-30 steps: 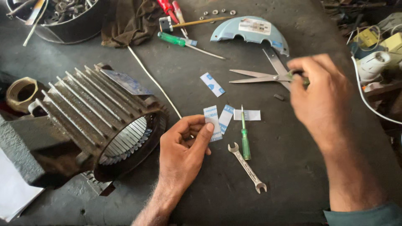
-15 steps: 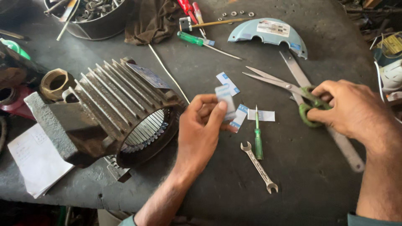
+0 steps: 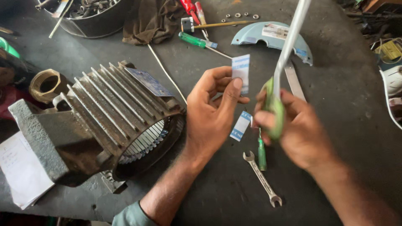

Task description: The person cuts small blue and white labels with scissors and applies them one by one to the fins of a metal motor housing. They use a wrench to press the labels into place and rotate the housing to access different areas.

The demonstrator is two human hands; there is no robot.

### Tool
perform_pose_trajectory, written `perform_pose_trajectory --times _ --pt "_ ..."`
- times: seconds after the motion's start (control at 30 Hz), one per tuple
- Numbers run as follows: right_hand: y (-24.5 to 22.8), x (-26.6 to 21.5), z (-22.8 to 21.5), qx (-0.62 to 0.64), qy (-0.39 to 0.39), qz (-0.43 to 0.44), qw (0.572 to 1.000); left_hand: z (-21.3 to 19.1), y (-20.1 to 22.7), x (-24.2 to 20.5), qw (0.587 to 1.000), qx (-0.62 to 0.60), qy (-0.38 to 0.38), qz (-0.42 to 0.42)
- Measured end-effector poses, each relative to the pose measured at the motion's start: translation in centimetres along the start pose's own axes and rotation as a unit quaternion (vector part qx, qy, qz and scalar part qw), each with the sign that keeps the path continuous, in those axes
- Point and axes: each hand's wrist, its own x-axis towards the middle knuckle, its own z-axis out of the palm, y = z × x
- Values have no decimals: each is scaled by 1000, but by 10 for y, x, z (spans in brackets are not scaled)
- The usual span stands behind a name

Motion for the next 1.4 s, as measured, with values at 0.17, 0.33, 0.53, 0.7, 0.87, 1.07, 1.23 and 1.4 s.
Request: perform_pose_trajectory --times 0.17,0.33,0.53,0.7,0.87,1.07,1.23,1.4 --pt "-9 -15 8 -90 -22 66 993 3 7 -5 1000 7 29 2" --pt "-9 -17 11 -134 -78 168 973 3 2 7 995 -90 27 26" --pt "-12 -24 15 -110 -159 133 972 1 0 8 994 -101 37 12" --pt "-9 -26 14 -120 -129 152 972 0 2 6 997 -57 50 17" --pt "-7 -27 12 -121 -116 166 972 0 2 8 997 -54 48 8" --pt "-5 -27 10 -136 -104 169 971 -1 1 9 998 -43 40 19" --pt "-3 -26 10 -125 -110 152 974 -2 0 8 998 -37 36 19" --pt "-4 -25 11 -147 -101 159 971 -3 0 9 999 -41 29 17"
